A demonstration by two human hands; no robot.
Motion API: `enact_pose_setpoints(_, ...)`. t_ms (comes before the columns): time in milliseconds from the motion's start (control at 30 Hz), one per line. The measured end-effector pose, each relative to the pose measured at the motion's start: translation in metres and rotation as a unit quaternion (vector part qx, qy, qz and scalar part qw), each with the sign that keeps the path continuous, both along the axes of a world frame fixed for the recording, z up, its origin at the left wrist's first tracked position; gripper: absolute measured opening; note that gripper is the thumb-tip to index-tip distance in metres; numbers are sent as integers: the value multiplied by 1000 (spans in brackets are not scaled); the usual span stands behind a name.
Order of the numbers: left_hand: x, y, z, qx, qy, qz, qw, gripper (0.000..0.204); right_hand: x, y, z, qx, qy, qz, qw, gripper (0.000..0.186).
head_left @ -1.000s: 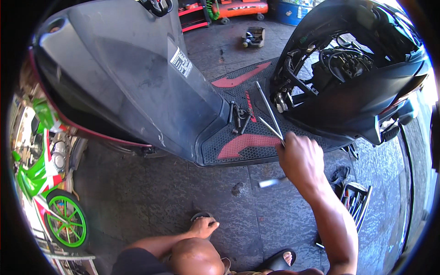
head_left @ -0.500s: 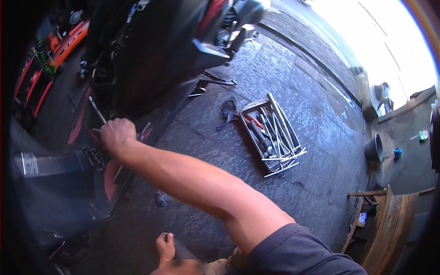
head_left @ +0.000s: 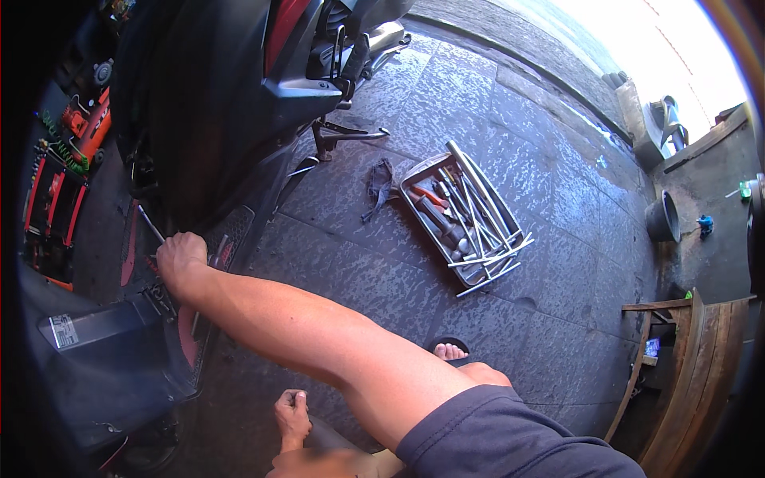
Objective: Remove and secure motorcycle fairing panels using a T-handle wrench and a screwdriver.
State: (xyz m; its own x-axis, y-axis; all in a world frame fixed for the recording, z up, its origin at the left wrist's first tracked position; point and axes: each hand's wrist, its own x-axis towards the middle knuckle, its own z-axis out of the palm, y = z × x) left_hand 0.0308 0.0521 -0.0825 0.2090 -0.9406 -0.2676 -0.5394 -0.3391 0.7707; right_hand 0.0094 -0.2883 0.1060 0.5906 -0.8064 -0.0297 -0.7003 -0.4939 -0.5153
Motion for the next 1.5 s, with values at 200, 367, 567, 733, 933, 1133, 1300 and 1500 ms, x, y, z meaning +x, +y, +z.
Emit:
enact_pose_setpoints(200,-32,-26,33,108,56,38,992,18,-11,-5,-19,-28,3,-29,999,24)
enact_pose_setpoints(367,-27,-22,41,118,52,62,990,18,-5,0,-7,-30,-3,-24,999,22)
enact_pose_setpoints(567,-25,-19,35,97,46,55,993,17,-7,-2,-5,-6,-2,-14,1000,24)
enact_pose_setpoints(733,-24,-20,29,92,29,53,994,18,-7,-2,0,19,15,-16,1000,36)
enact_pose_setpoints(933,-27,-20,23,94,15,42,995,16,-1,-13,7,96,-51,-32,994,34)
enact_pose_setpoints(1133,-41,-30,20,83,34,18,996,17,10,3,-10,-10,-46,-24,999,25)
enact_pose_setpoints(1300,-38,-30,24,112,12,27,993,17,5,13,-5,-11,-57,37,998,27)
enact_pose_setpoints(1500,-44,-35,33,145,5,40,989,18,10,12,-10,-29,-45,3,999,26)
